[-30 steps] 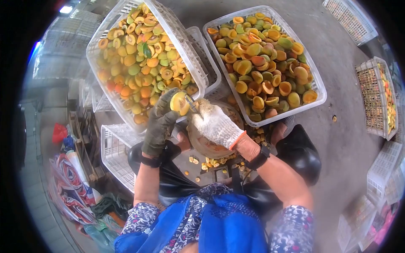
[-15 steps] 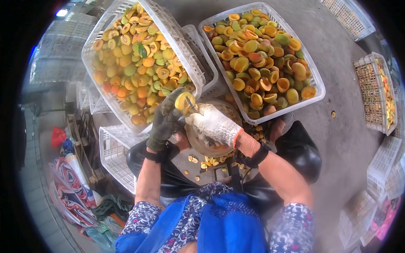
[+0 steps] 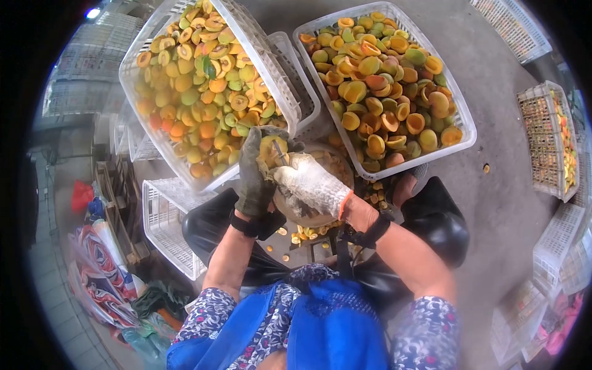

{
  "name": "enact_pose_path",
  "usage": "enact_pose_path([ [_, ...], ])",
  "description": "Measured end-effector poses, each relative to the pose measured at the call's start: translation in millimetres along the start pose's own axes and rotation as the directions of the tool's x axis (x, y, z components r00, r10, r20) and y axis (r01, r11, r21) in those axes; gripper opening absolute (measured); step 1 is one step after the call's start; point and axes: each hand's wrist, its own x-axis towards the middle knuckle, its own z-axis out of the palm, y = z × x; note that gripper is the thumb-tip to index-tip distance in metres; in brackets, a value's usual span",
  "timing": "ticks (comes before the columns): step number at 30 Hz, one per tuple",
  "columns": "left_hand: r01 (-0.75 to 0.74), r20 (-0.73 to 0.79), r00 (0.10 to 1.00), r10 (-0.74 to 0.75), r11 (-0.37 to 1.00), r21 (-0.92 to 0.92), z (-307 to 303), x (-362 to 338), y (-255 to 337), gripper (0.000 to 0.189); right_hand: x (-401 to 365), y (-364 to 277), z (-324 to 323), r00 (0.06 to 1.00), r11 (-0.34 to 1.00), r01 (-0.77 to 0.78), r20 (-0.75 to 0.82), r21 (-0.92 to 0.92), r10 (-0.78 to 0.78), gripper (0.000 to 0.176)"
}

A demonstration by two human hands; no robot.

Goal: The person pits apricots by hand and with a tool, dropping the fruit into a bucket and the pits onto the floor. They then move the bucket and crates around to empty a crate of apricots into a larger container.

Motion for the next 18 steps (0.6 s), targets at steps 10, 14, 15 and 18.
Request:
enact_pose_path([
  [10, -0.081, -0.001, 0.997, 0.082, 0.989, 0.122, 4.1, 1.5, 0.8, 0.038, 2.3, 7.6, 6.1, 0.993, 0.972, -0.118, 0.017, 0.205, 0.117, 0.029],
  [14, -0.347, 0.012, 0.931, 0.365, 0.874, 0.340, 2.2, 0.4, -15.0, 0.038, -0.3, -2.4, 1.2, 0.991, 0.976, -0.125, 0.033, -0.176, 0.133, 0.032],
  [15, -0.249, 0.027, 0.967, 0.255, 0.909, 0.334, -0.7, 1.7, -11.7, 0.039, -8.3, -16.1, 0.2, 0.999, 0.961, 0.022, 0.037, -0.277, -0.012, 0.032],
  [18, -0.063, 0.017, 0.998, 0.060, 0.945, 0.320, -1.4, 1.3, 1.1, 0.042, 6.8, 26.8, -11.0, 0.846, 0.576, 0.486, 0.187, -0.657, -0.500, 0.029],
])
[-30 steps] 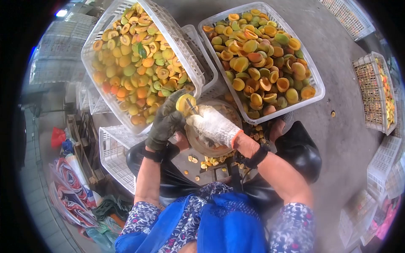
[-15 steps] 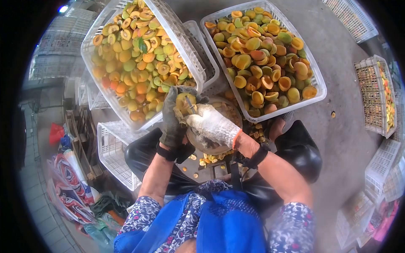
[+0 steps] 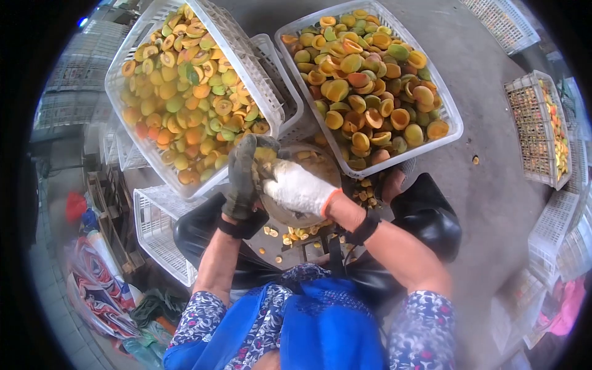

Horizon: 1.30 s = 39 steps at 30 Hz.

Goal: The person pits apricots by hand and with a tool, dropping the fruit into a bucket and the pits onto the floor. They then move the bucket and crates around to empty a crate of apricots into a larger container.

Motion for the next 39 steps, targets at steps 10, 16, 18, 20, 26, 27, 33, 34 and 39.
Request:
enact_pose_path([
  [10, -0.418, 0.559, 0.818, 0.133, 0.805, 0.421, -21.4, -18.2, -2.3, 0.036, -10.5, -29.2, -26.2, 0.657, 0.707, -0.657, 0.660, 0.263, 0.364, 0.032],
  [16, -0.144, 0.447, 0.894, 0.007, 0.951, 0.273, -27.6, -23.0, -2.0, 0.031, -18.3, -13.1, -18.8, 0.670, 0.694, -0.584, 0.732, 0.420, 0.121, 0.022],
  [18, -0.120, 0.312, 0.950, 0.022, 0.947, 0.299, -40.9, -20.6, -4.1, 0.036, -40.5, 1.4, -8.9, 0.877, 0.980, -0.181, 0.437, -0.087, 0.201, 0.025],
  [20, -0.120, 0.291, 0.955, 0.051, 0.967, 0.226, -35.8, 0.7, 13.7, 0.037, -51.5, 8.6, -4.3, 0.727, 0.770, -0.284, 0.396, -0.571, 0.561, 0.026],
  [26, -0.144, 0.187, 0.973, 0.137, 0.989, 0.025, -22.5, 78.9, 94.8, 0.049, -36.5, 9.1, 6.3, 0.850, 0.905, -0.241, 0.374, -0.350, 0.371, 0.020],
  [27, -0.422, 0.394, 0.903, 0.173, 0.528, 0.736, -56.1, 113.0, 78.3, 0.043, -37.6, 19.3, 6.1, 0.882, 0.944, -0.144, 0.394, -0.295, 0.258, 0.019],
  [33, -0.212, 0.216, 0.976, 0.034, -0.095, 0.973, -113.7, 114.1, -9.6, 0.028, -12.6, -16.3, -25.5, 0.775, 0.903, -0.407, 0.576, 0.138, 0.261, 0.026],
  [34, -0.181, 0.180, 0.983, -0.024, -0.159, 0.970, -112.3, 117.1, -8.7, 0.030, -8.4, -32.4, -39.1, 0.588, 0.659, -0.713, 0.717, 0.240, 0.375, 0.031],
  [39, -0.083, 0.075, 0.978, -0.196, -0.032, 0.996, -127.6, 103.5, 5.3, 0.042, -49.2, 53.0, 29.1, 0.831, 0.847, 0.438, 0.493, -0.300, -0.255, 0.012],
])
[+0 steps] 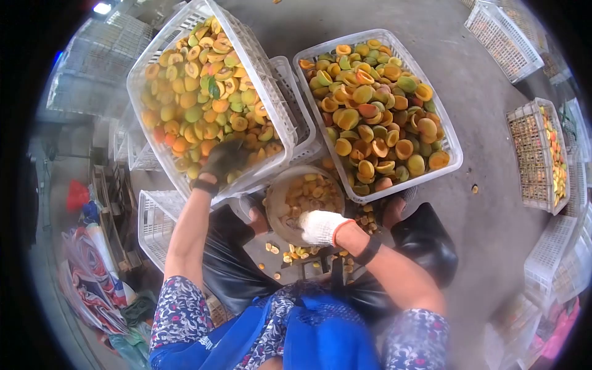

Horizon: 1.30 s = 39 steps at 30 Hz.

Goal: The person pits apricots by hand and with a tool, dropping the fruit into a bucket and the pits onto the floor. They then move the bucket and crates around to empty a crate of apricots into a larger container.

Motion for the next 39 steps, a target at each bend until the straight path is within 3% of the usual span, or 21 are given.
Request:
enact_pose_path([
  [1, -0.005, -0.001, 1.000, 0.005, 1.000, 0.007, 0.4, -1.1, -8.4, 0.042, 1.6, 0.1, -2.2, 1.000, 1.000, -0.003, -0.008, -0.002, 0.003, 0.012],
  [3, 0.005, 0.153, 0.988, 0.016, 0.991, -0.134, 10.7, -6.0, -26.5, 0.044, 4.4, -1.5, -15.2, 0.997, 0.997, -0.072, -0.021, -0.033, 0.072, 0.025],
  [4, 0.003, 0.153, 0.988, 0.021, 0.987, -0.158, 10.8, -10.7, -28.1, 0.048, 8.7, -5.1, -32.8, 0.996, 0.995, -0.089, -0.033, -0.035, 0.088, 0.025],
  [5, 0.011, 0.157, 0.988, 0.013, 0.988, -0.155, 11.2, -14.2, -29.0, 0.048, 8.1, -0.6, -33.9, 0.987, 0.996, -0.001, -0.161, -0.088, -0.013, 0.011],
  [7, -0.039, 0.055, 0.997, 0.051, 0.981, -0.190, 0.2, -26.6, -18.2, 0.051, 11.1, 1.2, -41.8, 0.980, 0.994, -0.007, -0.199, -0.105, -0.014, 0.012],
  [8, 0.063, 0.094, 0.995, -0.045, 0.978, -0.200, -9.3, -30.5, -7.1, 0.048, 15.9, -1.2, -45.9, 0.969, 0.971, -0.222, -0.087, 0.089, 0.230, 0.015],
  [9, 0.071, 0.088, 0.995, -0.055, 0.978, -0.195, -9.6, -31.3, -8.3, 0.048, 18.2, -2.7, -51.7, 0.971, 0.973, -0.211, -0.091, 0.089, 0.219, 0.015],
  [11, -0.078, -0.125, 0.992, -0.007, 0.746, -0.661, -8.8, -32.3, -13.7, 0.046, 18.7, -5.2, -62.2, 0.957, 0.989, -0.144, -0.251, 0.024, 0.145, 0.017],
  [12, -0.062, -0.096, 0.995, -0.012, 0.683, -0.727, -19.1, -41.5, -7.3, 0.049, 18.3, -5.6, -66.3, 0.934, 0.994, -0.089, -0.352, -0.060, 0.062, 0.020],
  [13, -0.061, -0.094, 0.995, -0.011, 0.685, -0.726, -26.1, -55.1, 5.9, 0.049, 20.2, -7.9, -72.3, 0.933, 0.994, -0.090, -0.354, -0.058, 0.064, 0.020],
  [14, -0.132, -0.121, 0.991, 0.054, 0.348, -0.928, -29.6, -71.9, 23.4, 0.052, 23.5, -11.3, -78.6, 0.904, 0.989, -0.100, -0.426, -0.111, 0.043, 0.019],
  [15, -0.163, -0.167, 0.980, 0.105, -0.045, -0.986, -30.8, -85.1, 37.0, 0.054, 27.2, -13.0, -81.4, 0.869, 0.980, -0.116, -0.494, -0.162, 0.021, 0.018],
  [16, -0.152, -0.162, 0.980, 0.116, -0.090, -0.984, -30.2, -92.6, 44.1, 0.060, 31.5, -10.7, -80.0, 0.869, 0.984, -0.104, -0.494, -0.142, 0.021, 0.018],
  [20, -0.236, -0.249, 0.965, 0.086, -0.134, -0.962, -19.0, -108.2, 68.8, 0.067, 36.7, -13.3, -78.3, 0.821, 0.968, -0.178, -0.570, -0.180, 0.045, 0.017],
  [24, -0.256, -0.274, 0.952, 0.133, -0.139, -0.957, -12.7, -109.0, 82.6, 0.062, 33.8, -10.4, -73.7, 0.851, 0.957, -0.227, -0.514, -0.179, 0.105, 0.016],
  [26, -0.243, -0.255, 0.957, 0.141, -0.096, -0.965, -10.1, -108.3, 86.1, 0.062, 33.9, -9.8, -75.1, 0.841, 0.949, -0.281, -0.440, 0.140, 0.314, 0.020],
  [27, -0.234, -0.239, 0.960, 0.147, -0.053, -0.971, -9.2, -106.8, 87.4, 0.062, 34.2, -9.4, -74.7, 0.840, 0.948, -0.284, -0.441, 0.140, 0.317, 0.020],
  [29, -0.259, -0.266, 0.950, 0.161, -0.065, -0.964, -6.3, -105.7, 91.5, 0.060, 34.5, -9.7, -72.8, 0.786, 0.877, -0.316, -0.417, 0.361, 0.455, 0.024],
  [33, -0.344, -0.329, 0.935, 0.128, 0.119, -0.931, 2.6, -104.8, 100.3, 0.056, 37.6, -18.9, -80.0, 0.753, 0.875, -0.328, -0.461, 0.355, 0.469, 0.026],
  [35, -0.376, -0.357, 0.926, 0.126, 0.205, -0.904, 9.2, -102.5, 98.7, 0.055, 44.1, -27.6, -91.3, 0.624, 0.516, -0.381, -0.199, 0.767, 0.756, 0.017],
  [39, -0.331, -0.311, 0.935, 0.174, 0.103, -0.938, 15.7, -98.6, 94.6, 0.056, 41.8, -25.3, -97.0, 0.706, 0.489, -0.436, -0.049, 0.756, 0.706, 0.023],
])
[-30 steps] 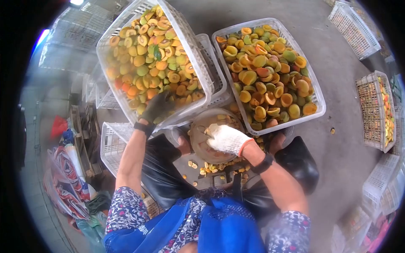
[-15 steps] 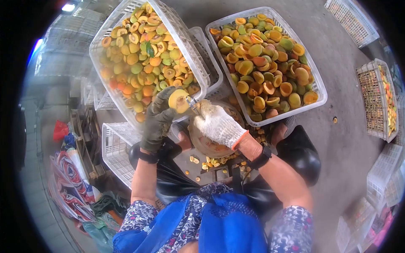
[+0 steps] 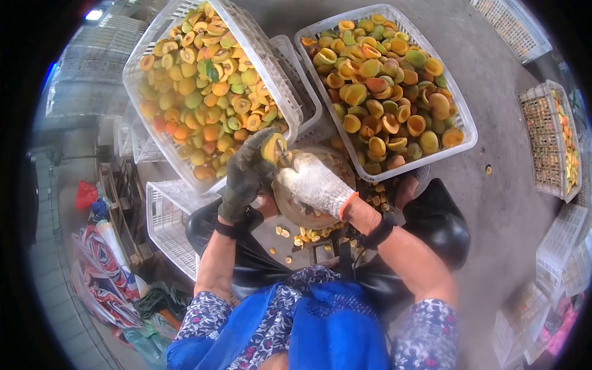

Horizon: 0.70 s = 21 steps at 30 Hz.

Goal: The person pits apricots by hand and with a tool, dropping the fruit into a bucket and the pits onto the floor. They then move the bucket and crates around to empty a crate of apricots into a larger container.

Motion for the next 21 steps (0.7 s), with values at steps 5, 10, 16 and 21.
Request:
enact_pose_path([
  [5, -0.029, 0.089, 0.995, 0.033, 0.998, -0.049, -7.9, 1.0, -8.8, 0.059, 1.6, 0.9, 2.7, 0.908, 0.817, -0.414, 0.238, 0.401, 0.344, 0.029],
  [10, 0.093, -0.115, 0.983, -0.143, 0.929, -0.358, 20.2, 3.9, 15.6, 0.050, 2.6, -2.6, 14.3, 0.995, 0.986, -0.097, 0.012, 0.134, 0.096, 0.030],
  [16, 0.129, -0.284, 0.935, -0.215, 0.948, -0.292, 34.6, 5.3, 0.5, 0.043, -5.5, -5.7, 6.8, 0.990, 0.970, -0.124, 0.092, 0.209, 0.107, 0.030],
  [21, 0.182, -0.124, 0.962, -0.243, 0.911, -0.369, 26.1, 2.4, 11.7, 0.036, -6.1, -14.1, -3.8, 0.947, 0.949, -0.160, 0.312, 0.271, 0.071, 0.029],
])
